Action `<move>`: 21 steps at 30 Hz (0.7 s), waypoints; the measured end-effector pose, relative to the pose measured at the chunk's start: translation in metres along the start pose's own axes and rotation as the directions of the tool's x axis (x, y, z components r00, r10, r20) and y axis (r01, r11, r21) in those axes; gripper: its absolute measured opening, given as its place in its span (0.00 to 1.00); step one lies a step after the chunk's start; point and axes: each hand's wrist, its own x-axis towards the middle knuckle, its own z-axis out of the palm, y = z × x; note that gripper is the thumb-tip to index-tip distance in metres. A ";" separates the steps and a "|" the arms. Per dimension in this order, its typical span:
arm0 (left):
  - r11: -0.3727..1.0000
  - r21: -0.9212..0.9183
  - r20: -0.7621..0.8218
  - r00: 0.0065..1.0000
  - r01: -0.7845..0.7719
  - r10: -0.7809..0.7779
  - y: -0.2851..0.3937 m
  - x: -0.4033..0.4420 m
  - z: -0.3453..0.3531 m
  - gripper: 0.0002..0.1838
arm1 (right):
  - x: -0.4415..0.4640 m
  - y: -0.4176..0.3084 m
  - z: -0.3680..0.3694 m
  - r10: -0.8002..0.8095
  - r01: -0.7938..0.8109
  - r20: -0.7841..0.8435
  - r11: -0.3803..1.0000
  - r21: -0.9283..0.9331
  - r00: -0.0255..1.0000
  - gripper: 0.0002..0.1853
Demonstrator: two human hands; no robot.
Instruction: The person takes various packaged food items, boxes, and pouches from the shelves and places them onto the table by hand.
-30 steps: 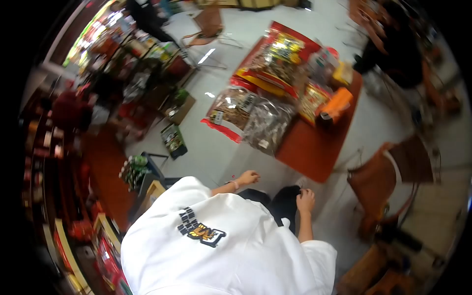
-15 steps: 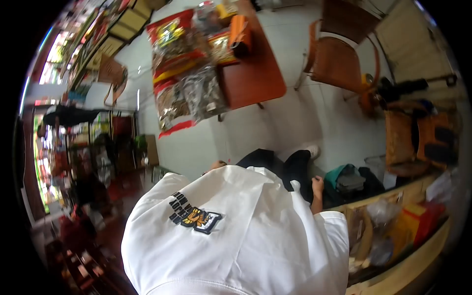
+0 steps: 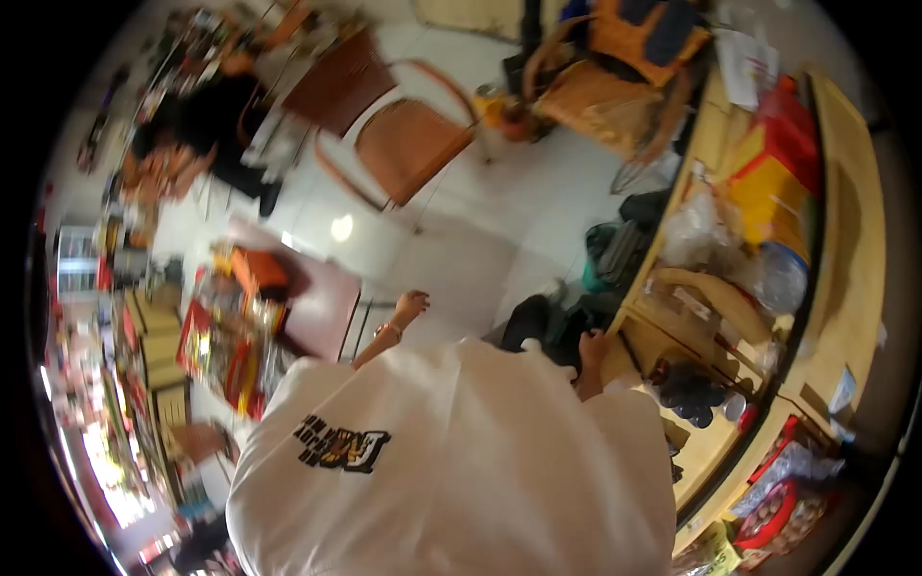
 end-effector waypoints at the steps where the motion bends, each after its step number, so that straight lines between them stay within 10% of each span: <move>1: 0.991 -0.068 0.079 0.990 -0.113 0.119 0.021 0.016 0.011 0.15 | 0.015 0.014 0.002 -0.008 0.007 -0.073 1.000 -0.010 0.997 0.17; 6: 0.967 0.165 0.231 0.961 -0.192 0.152 0.107 0.081 0.087 0.15 | 0.065 0.014 -0.015 0.251 -0.249 0.000 0.960 0.128 0.968 0.15; 10: 0.899 0.248 0.446 0.866 -0.362 0.225 0.154 0.119 0.147 0.13 | 0.092 -0.020 -0.095 -0.118 -0.055 0.241 0.790 0.611 0.963 0.15; 12: 0.856 0.280 0.507 0.824 -0.434 0.252 0.172 0.145 0.179 0.12 | 0.104 -0.030 -0.136 -0.294 0.333 -0.196 0.544 0.770 0.935 0.16; 14: 0.772 0.298 0.556 0.759 -0.562 0.338 0.209 0.147 0.211 0.12 | 0.072 -0.076 -0.246 0.067 0.226 -0.382 0.706 0.671 0.922 0.13; 16: 0.691 0.269 0.605 0.676 -0.671 0.420 0.250 0.139 0.243 0.11 | 0.082 -0.058 -0.302 -0.021 0.605 -0.773 0.636 0.479 0.634 0.11; 21: 0.624 -0.032 0.755 0.390 -0.780 0.527 0.347 0.102 0.329 0.12 | 0.068 -0.009 -0.454 0.235 0.384 -0.953 0.876 0.293 0.192 0.13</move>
